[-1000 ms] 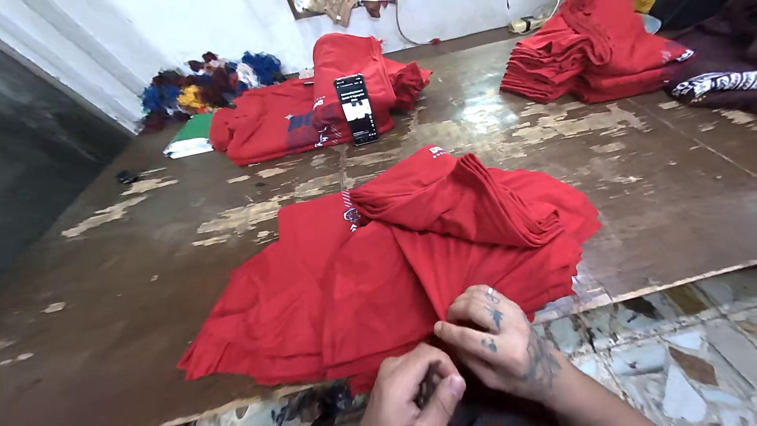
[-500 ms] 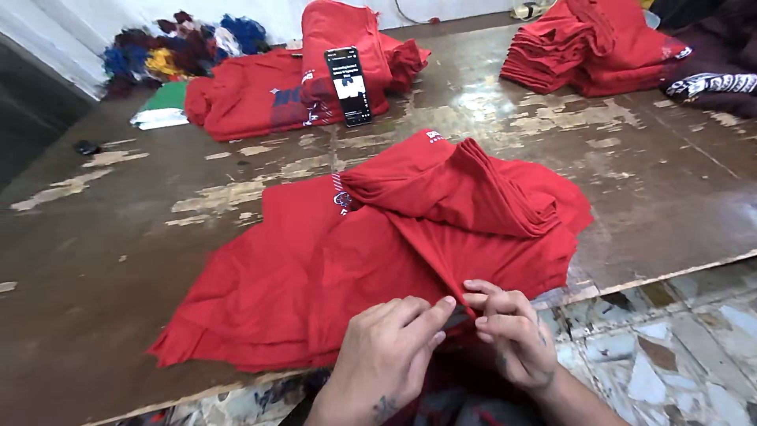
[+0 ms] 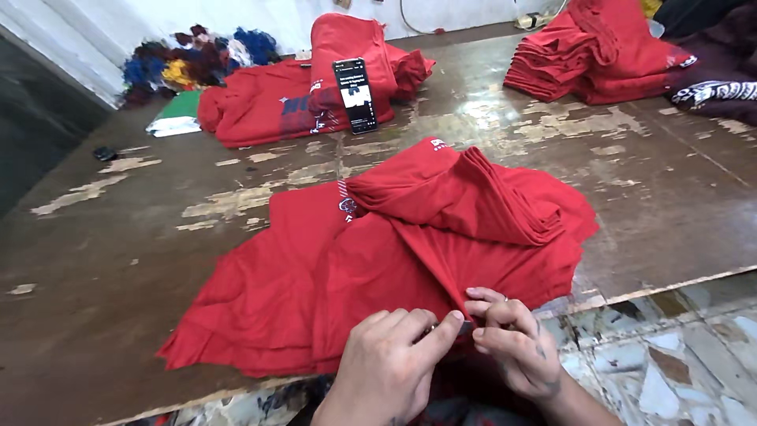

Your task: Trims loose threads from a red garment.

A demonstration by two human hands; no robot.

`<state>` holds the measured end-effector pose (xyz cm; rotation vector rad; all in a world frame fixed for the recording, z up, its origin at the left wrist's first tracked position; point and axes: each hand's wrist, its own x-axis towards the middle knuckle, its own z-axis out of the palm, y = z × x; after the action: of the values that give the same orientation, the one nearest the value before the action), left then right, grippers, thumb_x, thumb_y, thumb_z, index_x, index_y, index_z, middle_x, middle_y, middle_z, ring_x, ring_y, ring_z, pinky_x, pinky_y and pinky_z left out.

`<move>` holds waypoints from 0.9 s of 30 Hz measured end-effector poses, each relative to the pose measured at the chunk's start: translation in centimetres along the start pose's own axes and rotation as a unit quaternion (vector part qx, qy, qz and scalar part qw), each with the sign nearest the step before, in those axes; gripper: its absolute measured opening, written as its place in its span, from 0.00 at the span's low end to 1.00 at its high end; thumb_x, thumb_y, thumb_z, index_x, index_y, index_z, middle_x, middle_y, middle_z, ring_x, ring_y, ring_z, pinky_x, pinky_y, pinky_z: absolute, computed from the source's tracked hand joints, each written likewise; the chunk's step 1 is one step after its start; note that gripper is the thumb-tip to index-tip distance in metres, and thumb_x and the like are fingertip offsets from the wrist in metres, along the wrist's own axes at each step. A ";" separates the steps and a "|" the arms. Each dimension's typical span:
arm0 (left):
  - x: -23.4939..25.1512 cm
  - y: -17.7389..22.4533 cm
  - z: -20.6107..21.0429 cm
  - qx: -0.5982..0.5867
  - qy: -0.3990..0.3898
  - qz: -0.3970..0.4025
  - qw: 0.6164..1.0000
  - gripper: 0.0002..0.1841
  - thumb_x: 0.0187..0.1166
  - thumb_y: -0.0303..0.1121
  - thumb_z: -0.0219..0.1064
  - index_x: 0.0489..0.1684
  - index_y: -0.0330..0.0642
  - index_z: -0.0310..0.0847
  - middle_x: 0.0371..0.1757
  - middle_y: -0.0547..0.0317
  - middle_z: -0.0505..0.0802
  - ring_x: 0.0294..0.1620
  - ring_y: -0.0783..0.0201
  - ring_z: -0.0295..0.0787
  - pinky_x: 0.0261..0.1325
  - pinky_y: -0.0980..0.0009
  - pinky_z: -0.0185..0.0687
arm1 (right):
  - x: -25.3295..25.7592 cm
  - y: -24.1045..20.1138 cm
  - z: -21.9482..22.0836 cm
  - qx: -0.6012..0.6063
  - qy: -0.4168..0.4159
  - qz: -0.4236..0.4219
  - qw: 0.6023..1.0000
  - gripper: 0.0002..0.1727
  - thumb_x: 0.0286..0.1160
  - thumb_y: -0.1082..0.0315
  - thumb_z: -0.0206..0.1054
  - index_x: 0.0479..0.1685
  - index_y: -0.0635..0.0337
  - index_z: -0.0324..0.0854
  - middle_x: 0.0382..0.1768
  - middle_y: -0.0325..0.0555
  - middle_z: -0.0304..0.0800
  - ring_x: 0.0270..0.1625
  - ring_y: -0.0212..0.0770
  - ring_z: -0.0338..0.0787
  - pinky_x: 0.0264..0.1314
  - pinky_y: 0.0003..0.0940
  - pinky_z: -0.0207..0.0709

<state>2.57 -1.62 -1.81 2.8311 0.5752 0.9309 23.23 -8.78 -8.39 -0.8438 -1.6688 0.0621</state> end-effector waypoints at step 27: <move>3.5 -3.0 2.0 -0.328 -0.093 -0.185 0.922 0.15 0.87 0.35 0.57 0.29 0.39 0.80 0.20 0.68 0.78 0.22 0.80 0.72 0.27 0.81 0.66 | 2.8 -3.6 -2.2 0.015 -0.094 -0.051 0.994 0.20 0.90 0.53 0.58 0.34 0.57 0.83 0.32 0.45 0.86 0.46 0.41 0.90 0.58 0.36 0.84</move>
<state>5.35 2.56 -2.12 2.0840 0.6017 0.6194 23.27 -10.77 -3.75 -0.7470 -1.8814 0.0992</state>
